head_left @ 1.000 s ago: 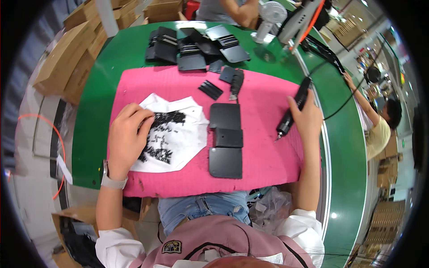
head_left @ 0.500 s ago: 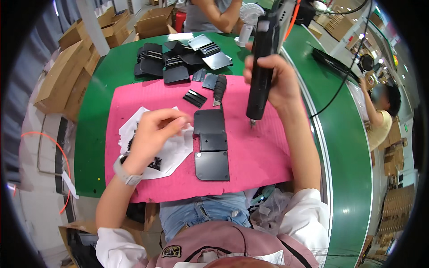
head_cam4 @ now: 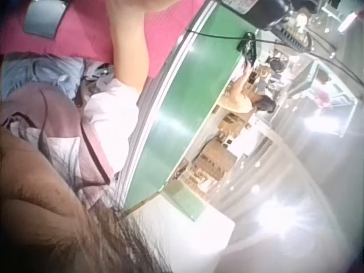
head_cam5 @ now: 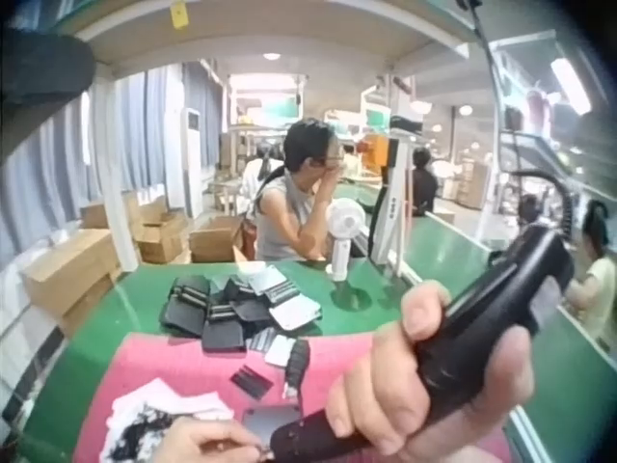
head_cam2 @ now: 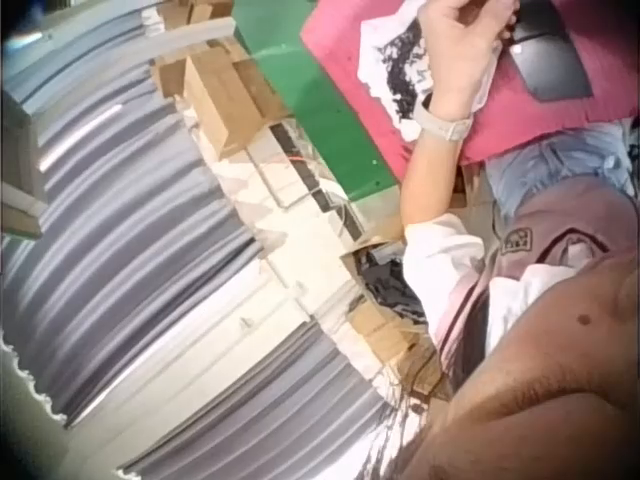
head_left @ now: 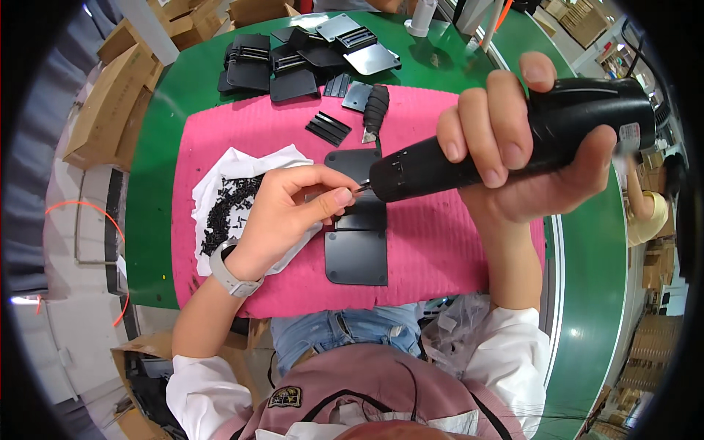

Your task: Assembling small black plastic components using an electric screwdriver in a factory setting.

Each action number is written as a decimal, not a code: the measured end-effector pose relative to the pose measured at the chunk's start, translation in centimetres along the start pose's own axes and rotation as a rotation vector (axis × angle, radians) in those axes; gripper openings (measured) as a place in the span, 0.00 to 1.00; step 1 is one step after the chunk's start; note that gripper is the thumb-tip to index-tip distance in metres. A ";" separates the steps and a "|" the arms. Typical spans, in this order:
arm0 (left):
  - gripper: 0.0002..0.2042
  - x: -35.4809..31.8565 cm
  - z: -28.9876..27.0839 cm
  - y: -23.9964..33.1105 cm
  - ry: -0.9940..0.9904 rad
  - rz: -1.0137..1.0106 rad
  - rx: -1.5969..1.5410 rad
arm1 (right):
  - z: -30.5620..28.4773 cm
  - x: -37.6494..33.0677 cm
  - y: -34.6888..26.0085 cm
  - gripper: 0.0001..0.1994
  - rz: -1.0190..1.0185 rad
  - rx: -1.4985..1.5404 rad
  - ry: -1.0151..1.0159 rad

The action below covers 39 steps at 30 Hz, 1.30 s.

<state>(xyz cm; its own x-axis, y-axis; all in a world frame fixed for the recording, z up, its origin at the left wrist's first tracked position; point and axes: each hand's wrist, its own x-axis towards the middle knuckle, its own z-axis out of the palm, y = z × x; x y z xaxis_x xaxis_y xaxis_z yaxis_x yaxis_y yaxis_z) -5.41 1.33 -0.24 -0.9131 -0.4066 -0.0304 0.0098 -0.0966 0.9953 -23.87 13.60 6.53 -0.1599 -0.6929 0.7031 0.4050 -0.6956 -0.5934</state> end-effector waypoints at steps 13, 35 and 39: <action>0.06 -0.6 0.1 -1.1 0.025 0.121 0.194 | 1.8 -1.1 1.1 0.25 0.062 -0.162 0.132; 0.04 -1.5 0.2 -1.7 0.104 0.233 0.518 | 1.6 -0.8 0.6 0.25 0.332 -0.430 0.084; 0.03 -1.6 0.2 -2.4 0.104 0.182 0.370 | 2.1 -0.4 1.4 0.21 0.328 -0.447 0.008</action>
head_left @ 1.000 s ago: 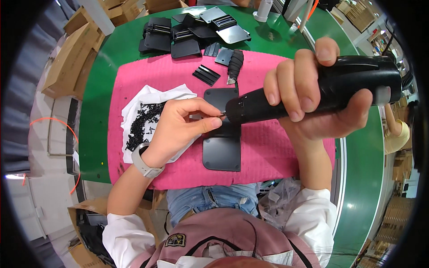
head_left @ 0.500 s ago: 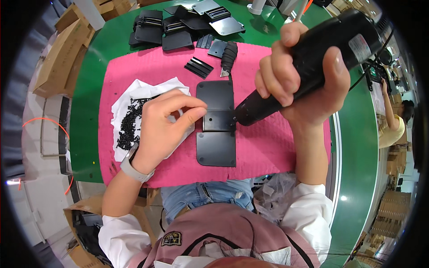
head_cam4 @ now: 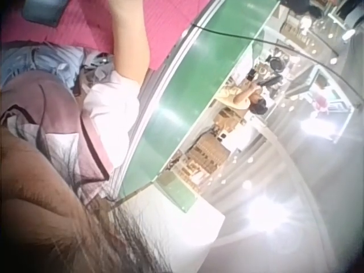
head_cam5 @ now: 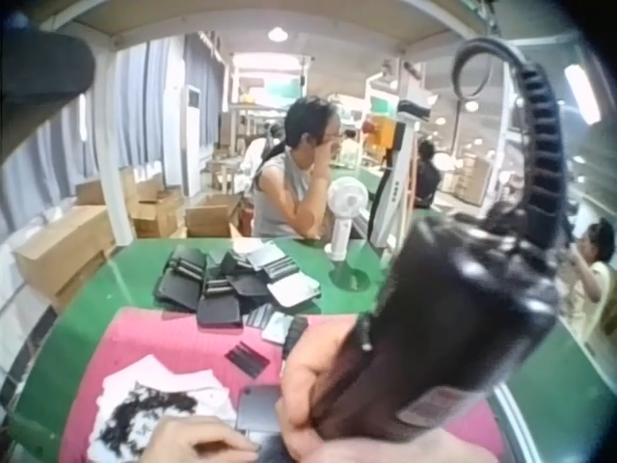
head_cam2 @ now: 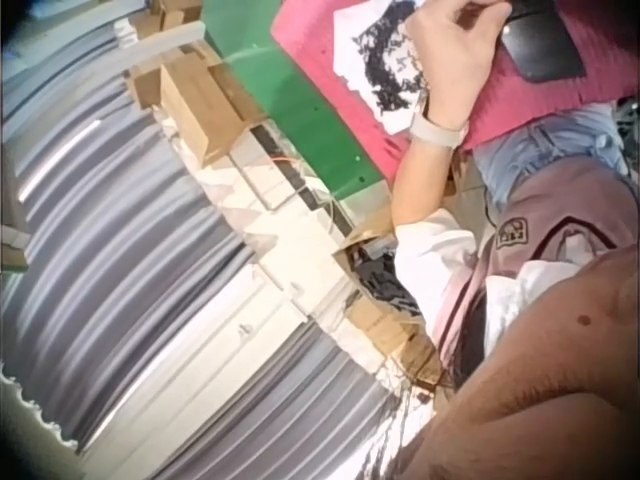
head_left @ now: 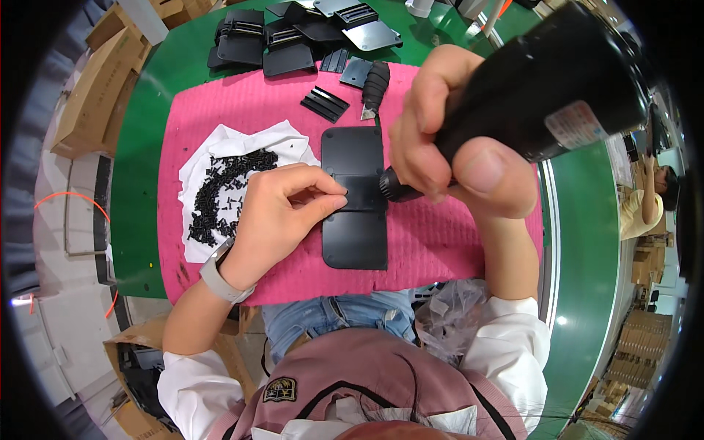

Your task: Assembling small black plastic components using an electric screwdriver in a factory setting.

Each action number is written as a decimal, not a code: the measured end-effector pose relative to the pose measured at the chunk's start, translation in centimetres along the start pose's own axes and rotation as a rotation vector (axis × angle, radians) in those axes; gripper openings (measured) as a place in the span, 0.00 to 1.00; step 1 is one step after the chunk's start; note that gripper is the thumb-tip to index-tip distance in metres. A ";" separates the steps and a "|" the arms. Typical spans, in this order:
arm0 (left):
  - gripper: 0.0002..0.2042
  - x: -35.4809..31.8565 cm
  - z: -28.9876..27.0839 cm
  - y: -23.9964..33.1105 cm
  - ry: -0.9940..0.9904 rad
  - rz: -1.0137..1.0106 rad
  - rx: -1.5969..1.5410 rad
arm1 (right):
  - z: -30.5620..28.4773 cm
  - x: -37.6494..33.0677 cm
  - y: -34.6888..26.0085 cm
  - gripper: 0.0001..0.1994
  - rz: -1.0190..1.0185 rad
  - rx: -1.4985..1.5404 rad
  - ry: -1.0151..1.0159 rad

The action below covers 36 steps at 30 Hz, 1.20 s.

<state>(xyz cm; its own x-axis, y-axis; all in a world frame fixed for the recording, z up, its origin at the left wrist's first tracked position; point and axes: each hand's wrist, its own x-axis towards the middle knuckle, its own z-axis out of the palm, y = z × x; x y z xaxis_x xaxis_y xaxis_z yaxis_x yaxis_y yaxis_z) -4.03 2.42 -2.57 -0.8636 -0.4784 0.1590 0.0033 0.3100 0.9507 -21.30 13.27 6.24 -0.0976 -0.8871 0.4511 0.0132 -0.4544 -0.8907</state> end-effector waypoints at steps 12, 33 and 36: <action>0.03 0.1 -0.1 0.8 -0.027 -0.017 0.097 | -0.8 0.1 0.2 0.19 0.103 0.144 -0.027; 0.03 -0.4 0.1 2.0 0.060 0.214 0.038 | -1.5 -0.3 0.5 0.23 -0.322 0.526 0.125; 0.04 -0.2 0.0 1.9 0.063 0.188 0.013 | -1.3 -0.3 0.8 0.23 -0.311 0.530 0.122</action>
<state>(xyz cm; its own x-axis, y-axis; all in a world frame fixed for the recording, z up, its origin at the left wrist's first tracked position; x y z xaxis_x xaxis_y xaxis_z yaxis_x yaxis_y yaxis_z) -3.80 3.11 -0.83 -0.8152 -0.4613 0.3503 0.1546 0.4095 0.8991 -22.55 13.24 5.34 -0.2889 -0.7054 0.6473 0.4542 -0.6962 -0.5559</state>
